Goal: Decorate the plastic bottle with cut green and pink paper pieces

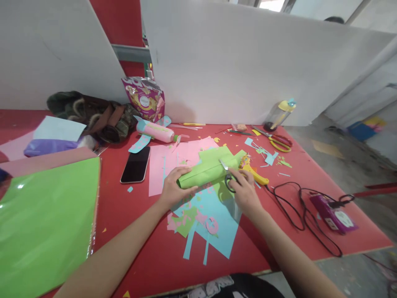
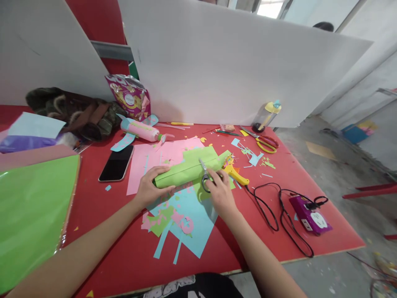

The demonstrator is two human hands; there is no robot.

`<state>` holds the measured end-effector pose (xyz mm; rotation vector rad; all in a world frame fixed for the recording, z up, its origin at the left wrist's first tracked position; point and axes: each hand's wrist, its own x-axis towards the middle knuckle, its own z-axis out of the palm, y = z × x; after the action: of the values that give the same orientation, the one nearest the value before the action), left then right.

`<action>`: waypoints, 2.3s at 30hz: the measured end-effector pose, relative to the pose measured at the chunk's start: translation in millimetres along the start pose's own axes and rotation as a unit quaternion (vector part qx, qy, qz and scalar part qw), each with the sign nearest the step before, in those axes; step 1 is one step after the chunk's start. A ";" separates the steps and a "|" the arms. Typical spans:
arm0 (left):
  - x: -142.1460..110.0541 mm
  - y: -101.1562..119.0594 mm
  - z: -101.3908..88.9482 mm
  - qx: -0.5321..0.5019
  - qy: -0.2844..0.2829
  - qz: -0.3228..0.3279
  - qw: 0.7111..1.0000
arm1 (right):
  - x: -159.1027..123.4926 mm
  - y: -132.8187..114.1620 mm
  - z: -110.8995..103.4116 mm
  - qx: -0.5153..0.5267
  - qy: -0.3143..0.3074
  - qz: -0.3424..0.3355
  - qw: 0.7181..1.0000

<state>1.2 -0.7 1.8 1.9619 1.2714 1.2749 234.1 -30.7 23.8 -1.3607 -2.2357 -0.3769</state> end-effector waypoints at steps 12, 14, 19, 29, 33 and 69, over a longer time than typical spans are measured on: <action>1.6 1.4 -0.5 0.009 0.004 0.002 1.000 | 1.5 -42.7 3.5 0.112 -0.005 -0.091 0.990; 2.2 2.0 -0.5 0.007 0.006 -0.004 1.000 | 2.0 -45.2 3.7 0.129 -0.017 -0.119 0.984; 2.4 2.1 -0.2 0.005 0.001 -0.013 1.000 | 0.2 -46.4 6.4 0.134 -0.017 -0.112 0.984; 1.9 0.5 -0.8 -0.009 -0.005 -0.019 1.000 | 5.9 -47.3 3.6 0.134 -0.011 -0.122 0.983; 2.2 0.2 -0.4 -0.010 -0.008 -0.028 1.000 | 9.0 -53.9 -1.9 0.158 -0.035 -0.148 0.976; 1.6 1.6 -1.5 -0.014 -0.004 -0.001 1.000 | 43.4 -13.6 -22.4 0.154 -0.083 -0.166 0.970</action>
<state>0.9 -0.2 4.4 1.9446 1.2453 1.2760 211.5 -15.0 66.4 -0.8866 -2.5386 -0.0195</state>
